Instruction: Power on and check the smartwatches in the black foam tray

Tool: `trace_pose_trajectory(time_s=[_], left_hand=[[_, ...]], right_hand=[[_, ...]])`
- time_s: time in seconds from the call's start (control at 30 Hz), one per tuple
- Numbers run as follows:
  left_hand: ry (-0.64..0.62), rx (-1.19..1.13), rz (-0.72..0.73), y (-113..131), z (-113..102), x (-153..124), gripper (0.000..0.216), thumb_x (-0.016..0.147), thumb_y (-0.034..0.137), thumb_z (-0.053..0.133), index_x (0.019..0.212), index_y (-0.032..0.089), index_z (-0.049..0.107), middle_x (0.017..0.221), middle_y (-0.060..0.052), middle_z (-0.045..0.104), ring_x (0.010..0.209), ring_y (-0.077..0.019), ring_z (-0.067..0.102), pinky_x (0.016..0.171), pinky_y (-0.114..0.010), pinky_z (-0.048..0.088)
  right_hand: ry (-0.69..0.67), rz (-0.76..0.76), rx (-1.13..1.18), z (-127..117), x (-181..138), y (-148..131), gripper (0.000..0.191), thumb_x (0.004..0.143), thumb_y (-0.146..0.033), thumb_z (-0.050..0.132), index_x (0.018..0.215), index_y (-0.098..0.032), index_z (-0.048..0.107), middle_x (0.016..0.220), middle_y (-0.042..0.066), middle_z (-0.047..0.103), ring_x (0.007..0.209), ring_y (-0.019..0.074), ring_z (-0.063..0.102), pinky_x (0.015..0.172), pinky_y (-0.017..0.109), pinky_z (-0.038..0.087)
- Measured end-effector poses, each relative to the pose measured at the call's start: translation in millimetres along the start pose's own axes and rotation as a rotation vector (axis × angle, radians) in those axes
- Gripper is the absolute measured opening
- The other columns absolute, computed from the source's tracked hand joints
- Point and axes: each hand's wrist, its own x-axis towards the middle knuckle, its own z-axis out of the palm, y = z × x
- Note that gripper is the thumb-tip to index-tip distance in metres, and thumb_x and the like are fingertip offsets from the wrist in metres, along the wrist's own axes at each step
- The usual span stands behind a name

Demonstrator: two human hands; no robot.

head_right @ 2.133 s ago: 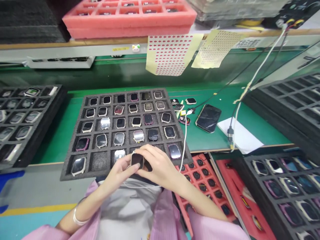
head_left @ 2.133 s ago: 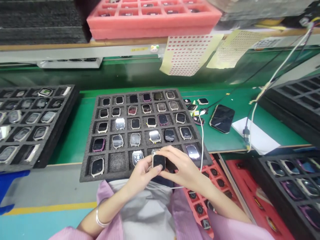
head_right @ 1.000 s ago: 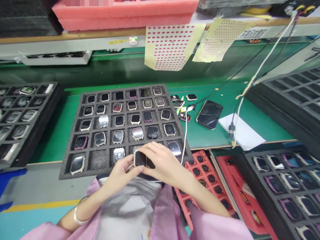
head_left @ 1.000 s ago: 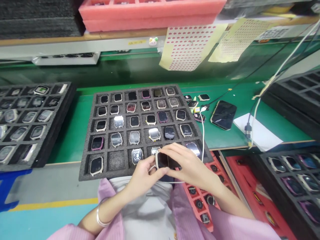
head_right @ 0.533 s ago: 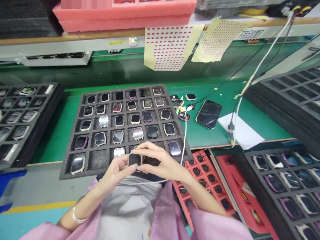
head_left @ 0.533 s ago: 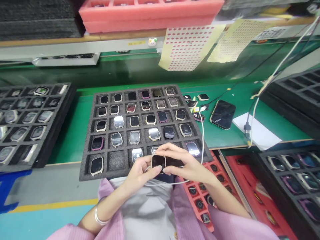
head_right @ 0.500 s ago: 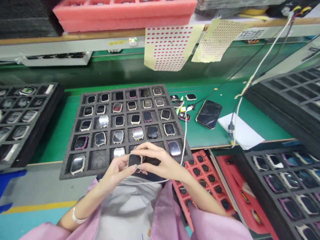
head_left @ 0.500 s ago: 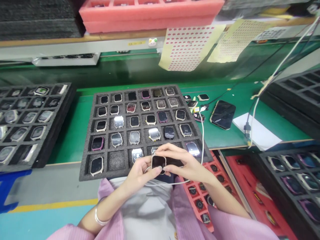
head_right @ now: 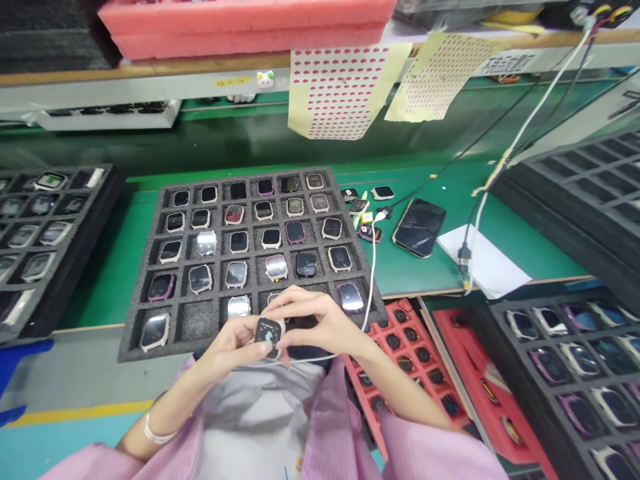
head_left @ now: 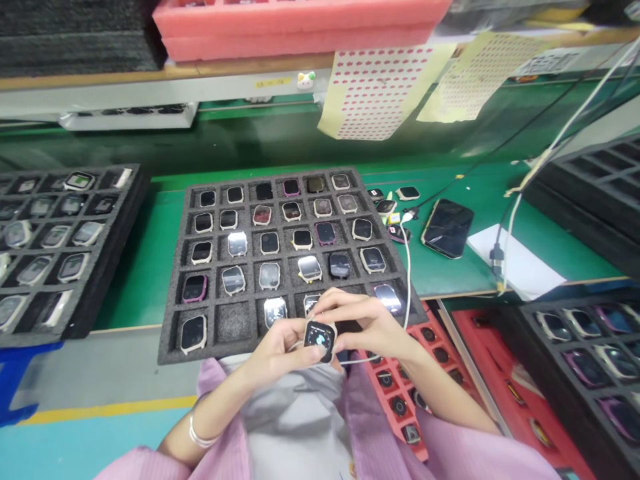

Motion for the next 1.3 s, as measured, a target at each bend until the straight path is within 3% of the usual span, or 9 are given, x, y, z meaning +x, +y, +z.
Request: trace_pose_trajectory(time_s=[0.2, 0.27, 0.37, 0.47, 0.6, 0.73, 1.0, 1.13, 1.3], left_hand=[[0.064, -0.011, 0.030, 1.3, 5.8, -0.2, 0.035, 0.081, 0.044, 0.065, 0.092, 0.011, 0.065, 0.079, -0.010, 0.070, 0.075, -0.0214, 0.064, 0.071, -0.029, 0.045], [0.118, 0.009, 0.039, -0.2, 7.8, 1.0, 0.034, 0.083, 0.042, 0.064, 0.096, 0.010, 0.064, 0.083, -0.009, 0.069, 0.079, -0.0215, 0.064, 0.074, -0.029, 0.046], [0.195, 0.098, 0.046, -4.4, 11.8, 3.5, 0.035, 0.085, 0.041, 0.060, 0.105, 0.012, 0.062, 0.093, -0.009, 0.067, 0.087, -0.0214, 0.061, 0.077, -0.029, 0.046], [0.200, 0.251, 0.017, -9.5, 16.5, 3.9, 0.042, 0.084, 0.041, 0.062, 0.117, 0.015, 0.055, 0.097, -0.006, 0.064, 0.083, -0.0187, 0.058, 0.072, -0.027, 0.046], [0.173, 0.329, -0.044, -14.6, 18.7, 0.5, 0.045, 0.083, 0.042, 0.063, 0.120, 0.018, 0.051, 0.091, -0.002, 0.062, 0.067, -0.0123, 0.052, 0.062, -0.023, 0.042], [0.227, 0.271, -0.017, -13.8, 18.3, 0.5, 0.036, 0.085, 0.039, 0.062, 0.113, 0.018, 0.056, 0.095, -0.005, 0.061, 0.080, -0.0156, 0.055, 0.071, -0.025, 0.044], [0.148, 0.244, 0.018, -1.9, 33.1, 22.2, 0.028, 0.085, 0.037, 0.061, 0.104, 0.016, 0.060, 0.092, -0.006, 0.063, 0.093, -0.0203, 0.057, 0.079, -0.028, 0.046], [0.104, 0.237, 0.003, -9.3, 35.8, 36.9, 0.028, 0.087, 0.035, 0.059, 0.107, 0.016, 0.056, 0.099, -0.006, 0.063, 0.094, -0.0186, 0.057, 0.076, -0.026, 0.046], [0.045, 0.239, -0.061, -11.9, 33.6, 40.8, 0.034, 0.084, 0.034, 0.063, 0.112, 0.017, 0.054, 0.102, -0.005, 0.064, 0.071, -0.0107, 0.055, 0.062, -0.022, 0.040]], right_hand=[[-0.035, 0.024, -0.029, -5.4, 0.8, -3.1, 0.032, 0.085, -0.027, 0.068, 0.116, -0.020, 0.066, 0.109, 0.011, 0.064, 0.103, 0.0217, 0.060, 0.091, 0.041, 0.048], [-0.047, 0.024, -0.127, -3.2, -0.6, -7.6, 0.040, 0.084, -0.031, 0.069, 0.121, -0.019, 0.062, 0.114, 0.011, 0.061, 0.106, 0.0224, 0.058, 0.092, 0.041, 0.048], [-0.024, 0.041, -0.457, 5.2, -5.7, -17.3, 0.058, 0.078, -0.039, 0.073, 0.128, -0.016, 0.054, 0.119, 0.014, 0.056, 0.111, 0.0269, 0.053, 0.093, 0.044, 0.046], [0.008, 0.047, -0.821, 8.5, -11.3, -26.1, 0.043, 0.086, -0.037, 0.063, 0.122, -0.014, 0.057, 0.113, 0.016, 0.057, 0.108, 0.0301, 0.052, 0.090, 0.049, 0.046], [0.074, 0.042, -0.857, -10.1, -16.0, -28.5, 0.043, 0.084, -0.038, 0.066, 0.120, -0.017, 0.056, 0.109, 0.013, 0.057, 0.103, 0.0278, 0.054, 0.086, 0.043, 0.049], [0.056, 0.126, -0.983, -30.1, -21.9, -26.5, 0.042, 0.082, -0.033, 0.069, 0.120, -0.017, 0.057, 0.109, 0.013, 0.057, 0.104, 0.0287, 0.053, 0.088, 0.045, 0.047], [-0.088, 0.239, -1.195, -63.0, -51.9, -49.5, 0.031, 0.090, -0.022, 0.055, 0.120, -0.020, 0.058, 0.116, 0.012, 0.061, 0.104, 0.0282, 0.055, 0.084, 0.044, 0.046], [-0.176, 0.341, -1.291, -65.4, -52.5, -49.2, 0.036, 0.086, -0.019, 0.061, 0.121, -0.016, 0.056, 0.113, 0.013, 0.060, 0.097, 0.0270, 0.059, 0.077, 0.039, 0.048], [-0.161, 0.330, -1.349, -66.9, -48.6, -40.7, 0.032, 0.080, -0.027, 0.070, 0.107, -0.013, 0.061, 0.102, 0.013, 0.062, 0.089, 0.0283, 0.060, 0.073, 0.040, 0.047]])
